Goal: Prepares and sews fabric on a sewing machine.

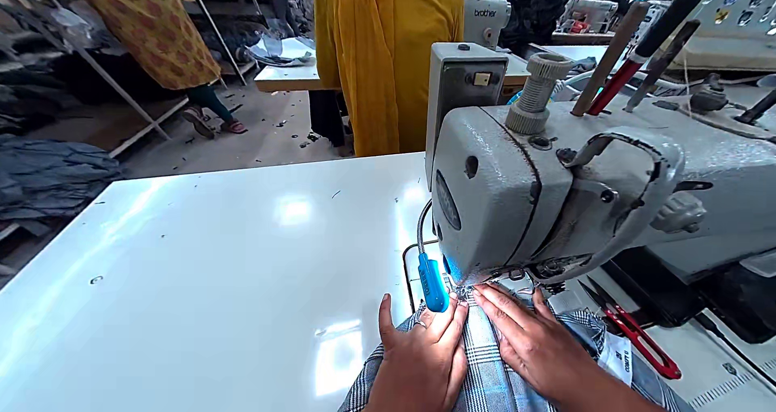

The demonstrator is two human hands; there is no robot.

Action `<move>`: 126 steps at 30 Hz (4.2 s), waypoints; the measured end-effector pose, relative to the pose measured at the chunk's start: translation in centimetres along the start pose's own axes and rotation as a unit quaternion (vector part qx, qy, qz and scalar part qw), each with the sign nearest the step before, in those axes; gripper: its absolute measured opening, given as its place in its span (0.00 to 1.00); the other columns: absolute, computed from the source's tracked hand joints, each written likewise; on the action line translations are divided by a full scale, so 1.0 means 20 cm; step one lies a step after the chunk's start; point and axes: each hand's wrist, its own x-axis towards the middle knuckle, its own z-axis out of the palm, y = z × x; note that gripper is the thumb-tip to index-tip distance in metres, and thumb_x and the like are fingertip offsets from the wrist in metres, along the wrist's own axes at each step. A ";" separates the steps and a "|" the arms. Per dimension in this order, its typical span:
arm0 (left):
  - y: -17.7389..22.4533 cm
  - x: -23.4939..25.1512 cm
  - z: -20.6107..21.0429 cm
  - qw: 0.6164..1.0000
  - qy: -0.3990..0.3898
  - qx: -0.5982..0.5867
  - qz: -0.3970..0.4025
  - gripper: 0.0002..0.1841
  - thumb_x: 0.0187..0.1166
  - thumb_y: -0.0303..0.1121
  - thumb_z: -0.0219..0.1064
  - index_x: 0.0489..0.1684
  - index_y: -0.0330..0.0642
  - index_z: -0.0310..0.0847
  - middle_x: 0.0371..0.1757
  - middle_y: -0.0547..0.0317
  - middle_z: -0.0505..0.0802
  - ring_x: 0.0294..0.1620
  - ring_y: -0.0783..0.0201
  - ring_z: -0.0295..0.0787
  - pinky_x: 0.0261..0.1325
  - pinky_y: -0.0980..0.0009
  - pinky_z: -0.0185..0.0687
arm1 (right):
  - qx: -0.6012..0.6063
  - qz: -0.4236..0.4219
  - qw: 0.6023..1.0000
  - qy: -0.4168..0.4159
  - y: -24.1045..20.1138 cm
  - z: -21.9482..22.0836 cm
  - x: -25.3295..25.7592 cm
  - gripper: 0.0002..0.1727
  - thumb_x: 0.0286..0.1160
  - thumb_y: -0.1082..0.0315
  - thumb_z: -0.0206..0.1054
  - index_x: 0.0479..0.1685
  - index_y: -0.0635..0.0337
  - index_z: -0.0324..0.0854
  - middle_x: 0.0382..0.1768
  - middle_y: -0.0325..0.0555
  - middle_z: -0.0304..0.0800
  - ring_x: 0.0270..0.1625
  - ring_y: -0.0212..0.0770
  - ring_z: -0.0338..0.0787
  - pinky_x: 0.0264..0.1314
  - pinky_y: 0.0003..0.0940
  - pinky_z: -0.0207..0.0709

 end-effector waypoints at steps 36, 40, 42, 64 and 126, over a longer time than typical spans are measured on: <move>-0.03 -0.01 -0.05 0.999 -0.037 -0.018 -0.005 0.25 0.86 0.45 0.43 0.63 0.58 0.90 0.68 0.61 0.93 0.72 0.57 0.87 0.74 0.23 0.45 | -0.032 -0.004 0.999 -0.015 -0.03 -0.01 0.02 0.27 0.68 0.72 0.56 0.69 0.57 0.85 0.67 0.44 0.91 0.67 0.46 0.92 0.69 0.71 0.75; -0.04 -0.01 -0.02 1.000 -0.015 -0.010 0.005 0.26 0.85 0.46 0.42 0.63 0.58 0.90 0.68 0.62 0.93 0.73 0.58 0.87 0.72 0.22 0.47 | -0.027 -0.002 0.999 -0.020 -0.03 -0.01 0.03 0.27 0.69 0.72 0.57 0.70 0.58 0.84 0.66 0.44 0.91 0.67 0.47 0.92 0.68 0.72 0.75; -0.05 -0.01 -0.01 1.000 -0.007 -0.011 0.009 0.27 0.85 0.46 0.42 0.63 0.58 0.90 0.68 0.62 0.93 0.73 0.57 0.87 0.72 0.22 0.48 | -0.026 0.002 0.999 -0.020 -0.03 -0.01 0.04 0.28 0.68 0.72 0.57 0.71 0.57 0.84 0.66 0.44 0.91 0.66 0.47 0.93 0.67 0.73 0.75; -0.05 -0.01 -0.02 0.984 -0.010 -0.077 0.160 0.18 0.68 0.19 0.60 0.53 0.34 0.92 0.61 0.47 0.95 0.66 0.48 0.92 0.71 0.41 0.79 | 0.318 0.432 0.825 -0.177 -0.31 -0.36 -0.02 0.45 0.88 0.59 0.55 0.96 0.61 0.30 0.96 0.58 0.27 0.97 0.58 0.27 0.89 0.74 0.17; 0.12 -0.20 -0.08 0.978 0.075 -0.081 0.176 0.15 0.71 0.25 0.61 0.39 0.52 0.96 0.47 0.65 0.99 0.56 0.67 0.94 0.74 0.54 0.65 | 0.108 -0.196 0.973 0.050 0.01 -0.14 -0.20 0.12 0.84 0.70 0.60 0.52 0.48 0.89 0.57 0.45 0.92 0.72 0.47 0.85 0.81 0.41 0.73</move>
